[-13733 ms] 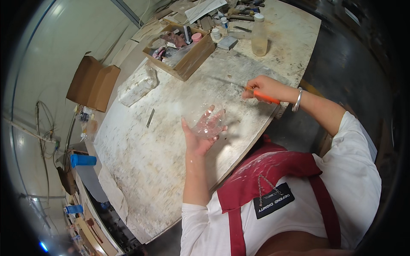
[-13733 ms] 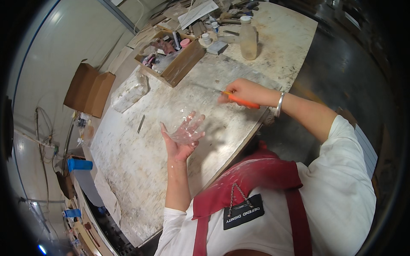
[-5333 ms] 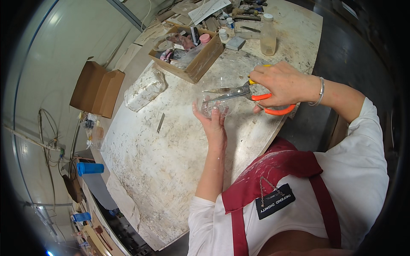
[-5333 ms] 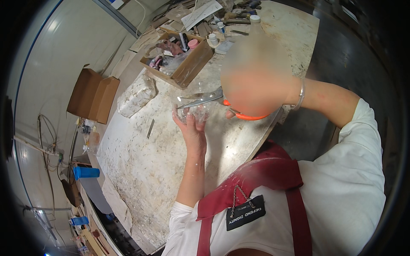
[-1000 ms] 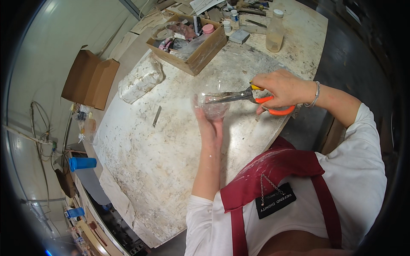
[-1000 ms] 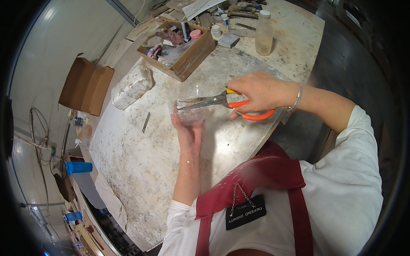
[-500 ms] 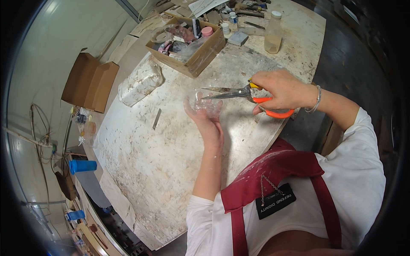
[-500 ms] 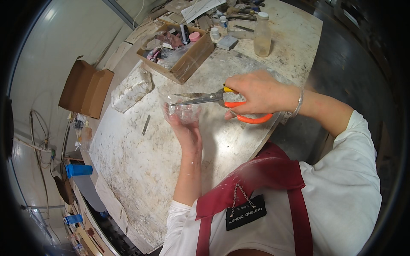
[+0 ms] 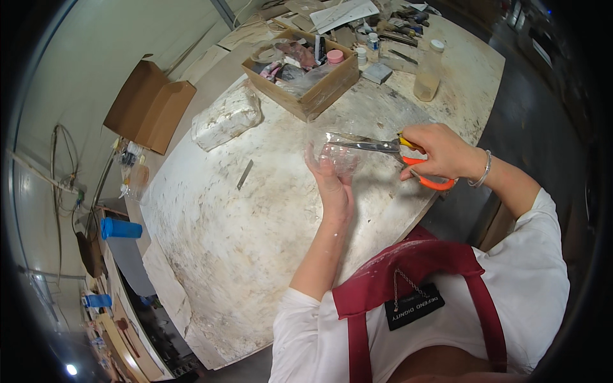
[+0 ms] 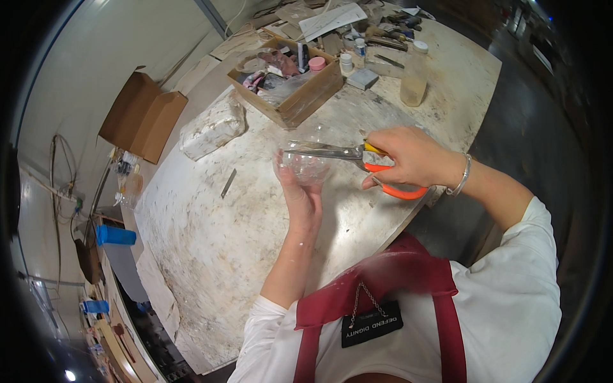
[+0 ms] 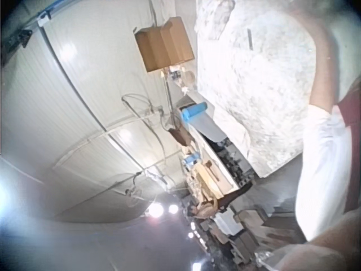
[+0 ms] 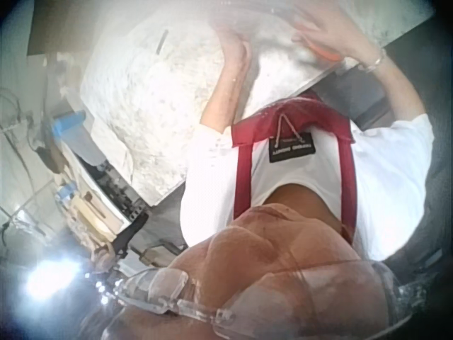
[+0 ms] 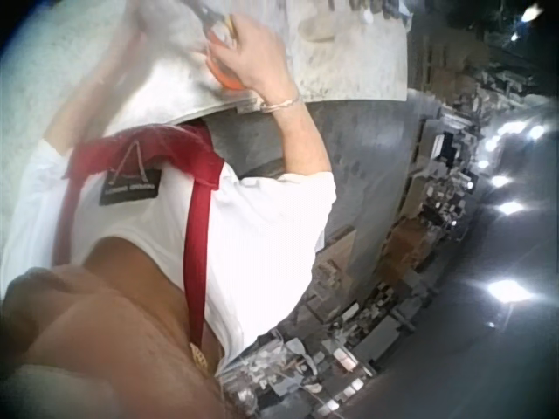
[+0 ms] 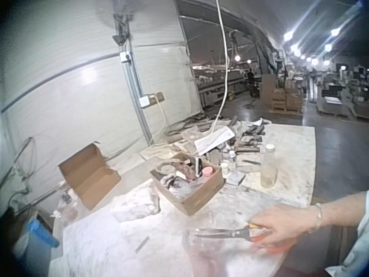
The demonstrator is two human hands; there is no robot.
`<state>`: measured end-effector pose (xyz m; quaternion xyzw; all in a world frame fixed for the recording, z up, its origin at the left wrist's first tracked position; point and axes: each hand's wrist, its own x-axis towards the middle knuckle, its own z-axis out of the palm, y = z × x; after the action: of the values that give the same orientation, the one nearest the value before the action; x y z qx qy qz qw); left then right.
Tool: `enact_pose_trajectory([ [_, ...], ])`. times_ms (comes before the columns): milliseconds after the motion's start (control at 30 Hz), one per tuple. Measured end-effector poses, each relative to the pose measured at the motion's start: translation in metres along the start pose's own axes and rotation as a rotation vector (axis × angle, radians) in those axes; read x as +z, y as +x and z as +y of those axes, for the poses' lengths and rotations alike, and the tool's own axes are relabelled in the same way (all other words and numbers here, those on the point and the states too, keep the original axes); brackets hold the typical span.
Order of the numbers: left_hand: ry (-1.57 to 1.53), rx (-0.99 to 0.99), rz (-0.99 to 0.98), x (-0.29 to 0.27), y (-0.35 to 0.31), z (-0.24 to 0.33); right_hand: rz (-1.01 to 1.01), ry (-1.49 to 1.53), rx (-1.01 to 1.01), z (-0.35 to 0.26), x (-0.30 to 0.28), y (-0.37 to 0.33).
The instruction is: The person retrieves a plastic bottle from a storage area and places it on a workbench. They use a utility knife to cut the bottle in half, then use scissors to trim the edges of the cut plastic piece.
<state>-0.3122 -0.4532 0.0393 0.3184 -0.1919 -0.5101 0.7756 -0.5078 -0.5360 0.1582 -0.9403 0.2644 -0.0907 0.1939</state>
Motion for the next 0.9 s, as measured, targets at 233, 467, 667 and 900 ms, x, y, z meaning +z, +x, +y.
enact_pose_trajectory([
  [233, 0.092, 0.089, -0.002, 0.017, 0.005, 0.012, 0.037, 0.029, -0.009, 0.005, -0.003, 0.003],
  [467, 0.076, 0.051, 0.031, 0.020, 0.010, 0.005, 0.016, -0.025, 0.047, 0.005, -0.011, 0.005],
  [667, 0.089, 0.029, 0.038, 0.022, 0.011, 0.008, 0.029, -0.097, 0.026, 0.005, -0.015, 0.006],
  [900, 0.089, 0.020, 0.017, 0.017, 0.015, 0.007, 0.010, -0.134, 0.042, 0.007, -0.013, 0.003],
])
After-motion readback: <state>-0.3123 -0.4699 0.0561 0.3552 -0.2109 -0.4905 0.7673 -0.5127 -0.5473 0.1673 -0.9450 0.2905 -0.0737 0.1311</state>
